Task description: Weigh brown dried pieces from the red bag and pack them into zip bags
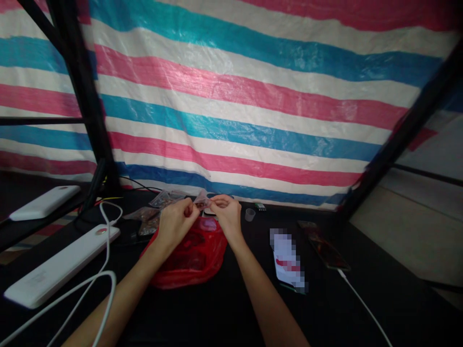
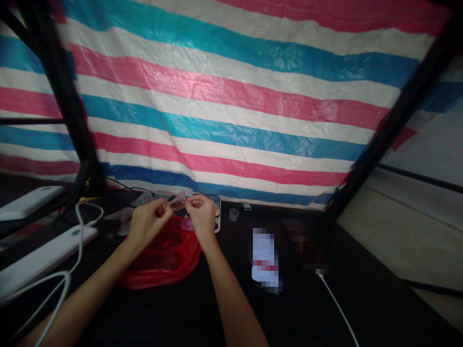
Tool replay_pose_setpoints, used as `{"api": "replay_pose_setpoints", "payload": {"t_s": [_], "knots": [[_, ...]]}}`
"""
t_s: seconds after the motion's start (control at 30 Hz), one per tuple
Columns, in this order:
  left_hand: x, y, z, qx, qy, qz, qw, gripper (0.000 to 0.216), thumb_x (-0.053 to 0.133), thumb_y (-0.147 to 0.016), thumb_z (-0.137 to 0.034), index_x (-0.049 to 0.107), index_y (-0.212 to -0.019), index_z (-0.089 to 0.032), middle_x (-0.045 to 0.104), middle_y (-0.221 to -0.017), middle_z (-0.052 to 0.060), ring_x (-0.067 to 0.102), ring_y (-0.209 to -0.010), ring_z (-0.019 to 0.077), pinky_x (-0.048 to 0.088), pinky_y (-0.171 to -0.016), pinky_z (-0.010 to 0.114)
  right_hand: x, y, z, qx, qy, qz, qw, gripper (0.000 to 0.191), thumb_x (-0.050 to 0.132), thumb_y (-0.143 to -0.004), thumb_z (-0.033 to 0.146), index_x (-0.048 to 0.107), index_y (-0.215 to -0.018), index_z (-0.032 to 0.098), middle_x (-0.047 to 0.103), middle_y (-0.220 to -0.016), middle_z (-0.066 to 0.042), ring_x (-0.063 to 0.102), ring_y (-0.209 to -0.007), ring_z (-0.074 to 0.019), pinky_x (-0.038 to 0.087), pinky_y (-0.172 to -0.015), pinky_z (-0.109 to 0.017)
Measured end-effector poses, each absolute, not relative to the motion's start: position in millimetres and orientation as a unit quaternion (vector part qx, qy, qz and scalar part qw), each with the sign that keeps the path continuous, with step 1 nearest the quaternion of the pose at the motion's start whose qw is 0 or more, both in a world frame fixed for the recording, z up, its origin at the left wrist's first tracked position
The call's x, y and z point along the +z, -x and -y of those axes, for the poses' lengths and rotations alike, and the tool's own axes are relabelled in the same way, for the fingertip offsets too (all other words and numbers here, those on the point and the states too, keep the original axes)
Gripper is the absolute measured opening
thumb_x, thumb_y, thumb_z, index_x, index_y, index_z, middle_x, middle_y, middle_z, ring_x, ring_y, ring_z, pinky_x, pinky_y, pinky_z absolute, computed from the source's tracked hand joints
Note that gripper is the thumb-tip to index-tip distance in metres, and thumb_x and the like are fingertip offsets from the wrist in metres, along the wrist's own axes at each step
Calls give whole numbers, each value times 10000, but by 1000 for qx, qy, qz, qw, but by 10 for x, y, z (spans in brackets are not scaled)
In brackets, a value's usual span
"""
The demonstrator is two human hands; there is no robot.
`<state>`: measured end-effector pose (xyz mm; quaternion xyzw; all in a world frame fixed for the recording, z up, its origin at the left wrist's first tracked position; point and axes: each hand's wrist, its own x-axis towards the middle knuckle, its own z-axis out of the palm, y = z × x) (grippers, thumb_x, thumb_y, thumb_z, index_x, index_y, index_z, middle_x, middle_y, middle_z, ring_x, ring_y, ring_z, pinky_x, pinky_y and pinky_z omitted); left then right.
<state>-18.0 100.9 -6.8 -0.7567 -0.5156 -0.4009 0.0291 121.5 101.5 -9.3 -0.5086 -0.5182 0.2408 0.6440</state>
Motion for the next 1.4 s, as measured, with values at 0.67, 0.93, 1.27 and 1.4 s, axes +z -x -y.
{"api": "replay_pose_setpoints", "payload": {"t_s": [0.67, 0.93, 1.27, 1.4], "knots": [[-172, 399, -1391, -533, 666, 498, -156, 284, 459, -785, -347, 648, -865, -151, 662, -883, 67, 599, -710, 177, 442, -676, 274, -69, -2867, -1491, -73, 753, 653, 27, 206, 641, -698, 207, 681, -899, 236, 663, -995, -68, 560, -1003, -223, 429, -792, -281], [-188, 342, -1366, -558, 673, 454, -170, 283, 454, -797, -309, 669, -849, -133, 671, -851, 68, 601, -729, 173, 450, -677, 271, -500, -2854, -1553, -107, 797, 595, 13, 207, 497, -787, 141, 662, -910, 118, 642, -976, -173, 590, -952, -242, 431, -755, -302], [-101, 336, -1293, -598, 637, 456, -168, 209, 481, -799, -243, 662, -823, -142, 659, -821, 48, 575, -716, 148, 438, -676, 250, -75, -2626, -1509, -37, 738, 618, 269, 264, 525, -766, 303, 638, -982, 202, 678, -934, -64, 615, -791, -182, 445, -688, -279], [-76, 354, -1259, -613, 624, 463, -146, 215, 458, -818, -261, 642, -828, -150, 647, -838, 44, 573, -757, 153, 431, -696, 253, 12, -1879, -1224, 145, 534, 760, 339, 206, 584, -720, 320, 666, -883, 225, 693, -874, -18, 607, -704, -158, 457, -665, -275]]}}
